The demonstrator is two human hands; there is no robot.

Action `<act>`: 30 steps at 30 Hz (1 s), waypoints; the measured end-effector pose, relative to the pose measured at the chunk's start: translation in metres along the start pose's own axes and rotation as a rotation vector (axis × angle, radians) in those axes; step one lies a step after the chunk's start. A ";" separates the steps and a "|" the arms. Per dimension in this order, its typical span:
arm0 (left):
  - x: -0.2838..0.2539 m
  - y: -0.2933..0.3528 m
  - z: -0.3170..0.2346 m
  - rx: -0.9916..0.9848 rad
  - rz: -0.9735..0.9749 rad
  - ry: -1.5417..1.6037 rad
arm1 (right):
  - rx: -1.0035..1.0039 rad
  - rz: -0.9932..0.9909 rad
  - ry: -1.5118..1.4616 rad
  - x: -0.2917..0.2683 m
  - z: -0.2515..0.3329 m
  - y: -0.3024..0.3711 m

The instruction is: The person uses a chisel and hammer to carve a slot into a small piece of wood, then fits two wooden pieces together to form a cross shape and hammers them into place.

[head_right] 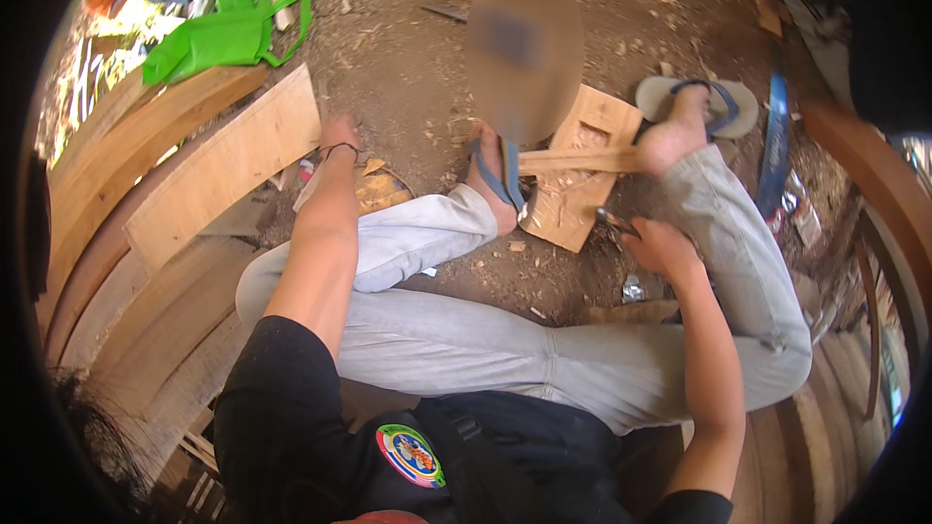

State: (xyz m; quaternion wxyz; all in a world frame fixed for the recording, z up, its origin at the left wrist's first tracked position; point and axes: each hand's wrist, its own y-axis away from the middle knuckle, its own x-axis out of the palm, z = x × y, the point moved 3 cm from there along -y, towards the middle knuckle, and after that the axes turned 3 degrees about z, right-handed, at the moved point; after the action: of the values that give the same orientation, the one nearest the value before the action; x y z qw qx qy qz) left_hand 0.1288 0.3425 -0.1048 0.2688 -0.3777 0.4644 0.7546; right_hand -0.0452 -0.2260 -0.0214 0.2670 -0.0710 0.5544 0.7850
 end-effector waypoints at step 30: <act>0.048 -0.039 -0.012 0.049 0.065 -0.075 | 0.075 0.075 0.015 0.009 -0.016 -0.001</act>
State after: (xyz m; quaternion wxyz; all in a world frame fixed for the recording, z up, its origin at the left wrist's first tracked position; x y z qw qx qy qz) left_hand 0.1348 0.3510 -0.1665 0.2707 -0.3272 0.4841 0.7650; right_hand -0.0556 -0.2374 -0.0321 0.2356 -0.0459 0.5878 0.7726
